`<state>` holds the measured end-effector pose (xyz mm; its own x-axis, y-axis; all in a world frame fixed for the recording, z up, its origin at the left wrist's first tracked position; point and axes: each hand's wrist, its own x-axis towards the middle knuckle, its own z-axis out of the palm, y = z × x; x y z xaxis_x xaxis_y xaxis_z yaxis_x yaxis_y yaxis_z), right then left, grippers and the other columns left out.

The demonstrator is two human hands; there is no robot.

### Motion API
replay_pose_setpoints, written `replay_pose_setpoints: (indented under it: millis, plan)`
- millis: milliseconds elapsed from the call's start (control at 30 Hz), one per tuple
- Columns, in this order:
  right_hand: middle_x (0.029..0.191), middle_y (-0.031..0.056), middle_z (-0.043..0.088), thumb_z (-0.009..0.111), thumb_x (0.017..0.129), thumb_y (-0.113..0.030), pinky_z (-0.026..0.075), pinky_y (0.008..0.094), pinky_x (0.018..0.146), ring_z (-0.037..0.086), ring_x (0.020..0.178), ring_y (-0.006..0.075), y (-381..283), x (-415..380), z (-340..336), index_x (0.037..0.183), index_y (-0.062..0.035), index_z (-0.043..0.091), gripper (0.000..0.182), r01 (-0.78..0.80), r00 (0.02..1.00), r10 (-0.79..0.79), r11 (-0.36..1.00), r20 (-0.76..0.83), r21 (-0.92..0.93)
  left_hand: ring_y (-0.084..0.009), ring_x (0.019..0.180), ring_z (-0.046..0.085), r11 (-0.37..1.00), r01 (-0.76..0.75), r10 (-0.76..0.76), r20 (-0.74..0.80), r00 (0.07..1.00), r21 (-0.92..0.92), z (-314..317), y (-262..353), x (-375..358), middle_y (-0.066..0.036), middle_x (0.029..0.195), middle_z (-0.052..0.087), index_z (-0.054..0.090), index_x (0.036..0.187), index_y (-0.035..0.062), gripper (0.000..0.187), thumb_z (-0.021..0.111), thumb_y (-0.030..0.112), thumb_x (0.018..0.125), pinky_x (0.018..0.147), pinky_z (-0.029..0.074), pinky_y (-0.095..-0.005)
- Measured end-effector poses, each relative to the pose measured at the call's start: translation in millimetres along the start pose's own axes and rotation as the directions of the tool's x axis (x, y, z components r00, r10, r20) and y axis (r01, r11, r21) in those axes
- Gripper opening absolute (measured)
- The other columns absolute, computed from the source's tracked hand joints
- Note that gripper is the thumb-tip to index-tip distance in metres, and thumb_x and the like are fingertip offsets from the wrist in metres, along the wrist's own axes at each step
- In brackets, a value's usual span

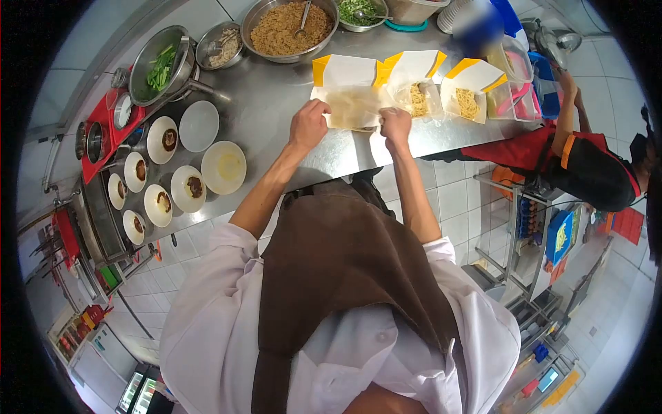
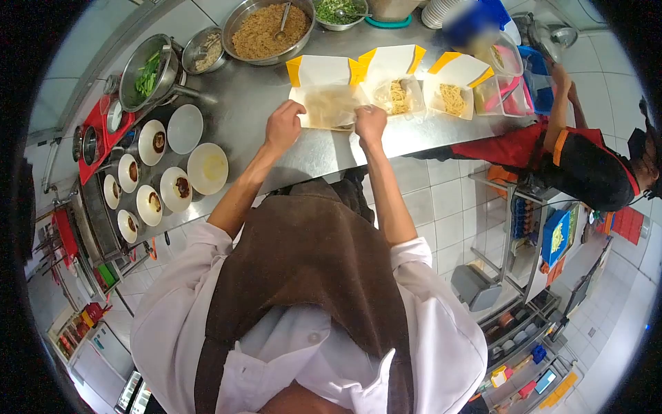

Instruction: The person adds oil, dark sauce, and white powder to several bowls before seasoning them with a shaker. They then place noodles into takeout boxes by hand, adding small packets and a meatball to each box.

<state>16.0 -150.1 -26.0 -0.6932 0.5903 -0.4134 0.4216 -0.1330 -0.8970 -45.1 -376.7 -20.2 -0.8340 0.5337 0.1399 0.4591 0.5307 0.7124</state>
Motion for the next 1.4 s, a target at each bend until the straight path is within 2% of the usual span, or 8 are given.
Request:
replay_pose_setpoints:
  millis: [333,567,900,1000,1033,1100,1233,1400]
  plan:
    - [0.053,-0.0009,0.048,0.06,0.084,-0.001,0.023,0.0223,0.038,0.039,0.041,0.0057,-11.8,-43.2,-70.9,0.083,0.0029,0.062,0.005,-0.027,0.994,0.05,0.974,-0.094,0.224,-0.0406,0.109,0.054,0.934,0.3,-0.313,0.037,0.949,0.194,53.3,12.9,28.6,-0.026,0.115,0.058,0.04,0.127,-0.0021,0.056,0.061,0.006,0.076,0.097,0.043,-0.0451]
    - [0.056,0.0005,0.052,0.061,0.085,-0.001,0.031,0.0229,0.042,0.046,0.046,0.007,-3.8,-44.6,-71.3,0.084,0.0023,0.063,0.004,0.101,0.99,-0.106,0.993,-0.098,-0.055,-0.0405,0.12,0.048,0.948,0.26,-0.264,0.0,0.965,-0.184,63.8,3.2,30.7,-0.024,0.125,0.053,0.038,0.132,-0.0013,0.062,0.059,-0.003,0.073,0.103,0.04,-0.0429]
    - [0.059,-0.0051,0.047,0.058,0.091,-0.006,0.028,0.0202,0.043,0.038,0.047,0.0032,-81.5,-56.5,35.9,0.104,0.0015,0.065,0.017,0.19,0.85,-0.24,0.97,0.468,0.153,-0.0233,0.105,0.06,0.933,0.087,-0.188,-0.268,0.945,-0.349,25.6,6.5,-15.6,-0.013,0.111,0.059,0.052,0.119,-0.0001,0.042,0.047,-0.004,0.078,0.084,0.049,-0.0357]
    - [0.057,-0.0064,0.044,0.057,0.093,-0.01,0.024,0.0203,0.043,0.032,0.045,0.0029,-120.2,-61.1,49.9,0.105,0.0016,0.065,0.018,-0.194,0.745,-0.152,0.882,0.65,0.429,-0.0258,0.1,0.061,0.201,0.287,-0.66,0.087,0.746,-0.936,22.0,-1.7,-13.0,-0.012,0.118,0.058,0.052,0.122,0.0054,0.044,0.047,0.04,0.096,0.079,0.05,-0.038]
    - [0.057,-0.0064,0.044,0.057,0.093,-0.01,0.024,0.0203,0.043,0.032,0.045,0.0029,-120.7,-58.7,49.8,0.105,0.0016,0.065,0.018,-0.194,0.74,-0.151,0.885,0.656,0.423,-0.0258,0.1,0.061,0.199,0.281,-0.664,0.082,0.743,-0.939,7.0,5.7,-9.3,-0.012,0.118,0.058,0.052,0.122,0.0054,0.044,0.047,0.04,0.096,0.079,0.05,-0.038]
    - [0.056,-0.0071,0.041,0.056,0.094,-0.011,0.022,0.0206,0.042,0.027,0.044,0.0034,-117.1,-53.0,43.1,0.104,0.0018,0.065,0.019,-0.216,0.818,-0.106,0.854,0.565,0.473,-0.0236,0.109,0.058,-0.307,0.392,-0.37,0.488,0.791,-0.867,-19.8,11.4,-7.8,-0.01,0.125,0.058,0.048,0.129,0.004,0.052,0.042,0.046,0.099,0.083,0.05,-0.0387]
    - [0.06,-0.0018,0.052,0.06,0.09,-0.006,0.031,0.0234,0.044,0.042,0.047,0.0066,-60.1,-32.1,31.3,0.093,0.0022,0.066,0.011,0.037,0.922,-0.094,0.987,0.376,0.156,-0.0215,0.103,0.061,-0.275,0.264,-0.344,0.351,0.871,-0.924,-15.0,-24.9,-4.5,-0.01,0.118,0.062,0.052,0.125,0.0039,0.051,0.048,0.046,0.097,0.077,0.051,-0.0364]
    - [0.062,0.002,0.058,0.062,0.088,-0.007,0.037,0.0254,0.047,0.05,0.051,0.0081,1.2,-10.3,28.0,0.085,0.0028,0.066,0.011,0.16,0.947,-0.162,0.987,0.278,0.03,-0.0203,0.087,0.066,0.413,0.496,-0.637,0.147,0.757,-0.764,-4.6,-52.9,-1.8,-0.009,0.098,0.069,0.062,0.108,0.0046,0.031,0.073,0.019,0.082,0.063,0.052,-0.0338]
